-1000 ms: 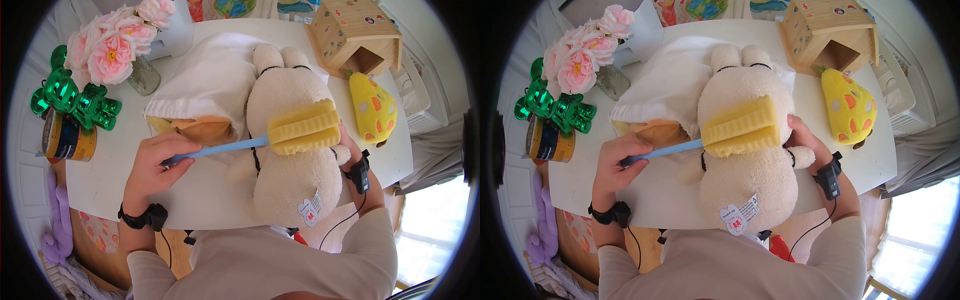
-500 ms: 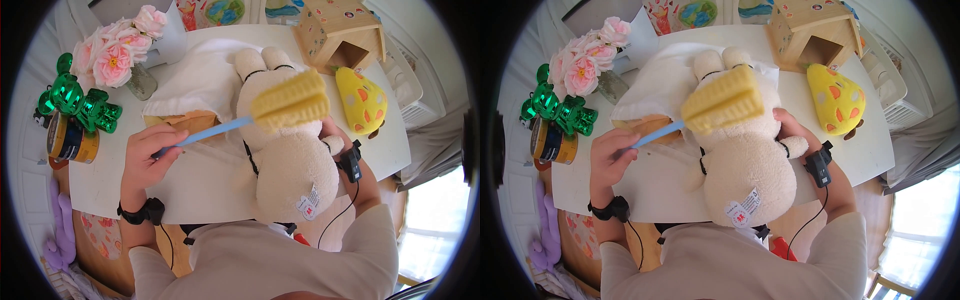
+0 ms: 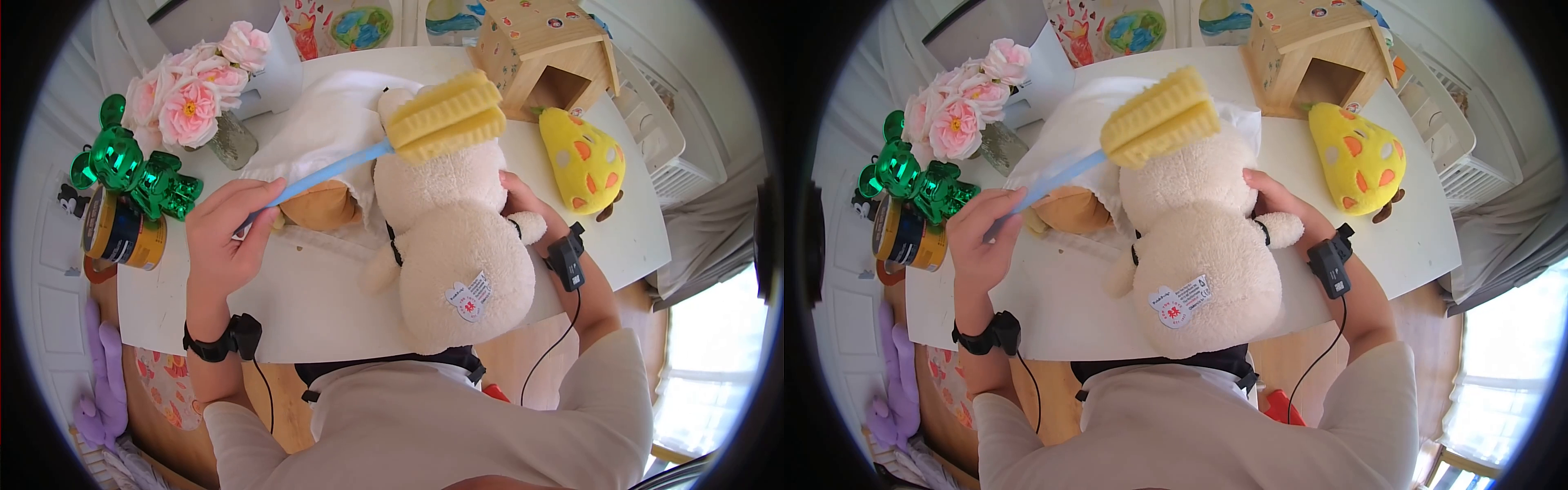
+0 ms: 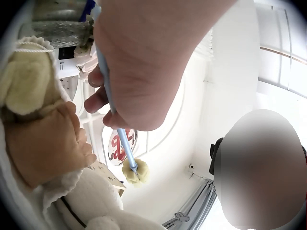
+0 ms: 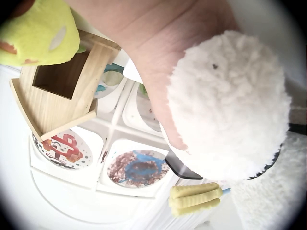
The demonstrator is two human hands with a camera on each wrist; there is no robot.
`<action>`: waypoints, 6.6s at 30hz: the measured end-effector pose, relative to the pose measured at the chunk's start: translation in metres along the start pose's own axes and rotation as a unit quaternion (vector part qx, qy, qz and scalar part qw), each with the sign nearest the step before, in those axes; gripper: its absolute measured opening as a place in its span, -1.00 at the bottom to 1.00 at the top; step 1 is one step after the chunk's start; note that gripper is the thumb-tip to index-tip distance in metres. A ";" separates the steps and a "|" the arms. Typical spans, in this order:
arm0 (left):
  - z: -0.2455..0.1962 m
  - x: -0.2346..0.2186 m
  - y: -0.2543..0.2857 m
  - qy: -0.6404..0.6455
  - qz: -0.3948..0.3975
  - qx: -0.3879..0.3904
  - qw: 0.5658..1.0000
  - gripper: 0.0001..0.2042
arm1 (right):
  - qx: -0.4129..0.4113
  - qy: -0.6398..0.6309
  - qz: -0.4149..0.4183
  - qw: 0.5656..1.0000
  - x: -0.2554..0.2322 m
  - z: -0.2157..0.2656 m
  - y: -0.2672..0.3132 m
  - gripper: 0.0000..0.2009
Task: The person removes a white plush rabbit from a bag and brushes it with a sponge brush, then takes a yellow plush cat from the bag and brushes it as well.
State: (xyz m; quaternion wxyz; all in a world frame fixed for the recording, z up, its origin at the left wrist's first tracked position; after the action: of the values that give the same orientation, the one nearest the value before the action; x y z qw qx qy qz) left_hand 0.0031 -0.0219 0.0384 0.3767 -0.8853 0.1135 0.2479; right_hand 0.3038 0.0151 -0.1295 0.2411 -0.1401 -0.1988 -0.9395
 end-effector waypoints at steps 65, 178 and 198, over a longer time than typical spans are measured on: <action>0.043 0.010 0.008 -0.059 -0.113 0.041 0.991 -0.77 | 0.003 -0.043 -0.021 0.999 -0.016 -0.011 0.002 -0.28; 0.030 0.010 -0.044 -0.060 -0.069 -0.130 0.987 -0.71 | -0.002 -0.037 0.034 0.999 -0.005 -0.016 0.010 -0.08; 0.005 0.036 -0.006 -0.045 0.096 -0.196 0.975 -0.55 | -0.045 0.009 0.046 0.998 0.005 -0.003 0.017 0.14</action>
State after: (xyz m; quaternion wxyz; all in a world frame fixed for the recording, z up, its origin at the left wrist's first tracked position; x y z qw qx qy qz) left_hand 0.0342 -0.0146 0.0208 0.1752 -0.9149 0.1300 0.3396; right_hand 0.3073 -0.0022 -0.1251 0.2791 -0.1516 -0.1480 -0.9366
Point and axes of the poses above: each hand's wrist, its own y-axis away from the middle knuckle, its own x-axis out of the palm, z = x × y, the point moved 9 cm from there along -y, towards the middle knuckle, and after that the axes turned 15 degrees about y, right-handed, at the moved point
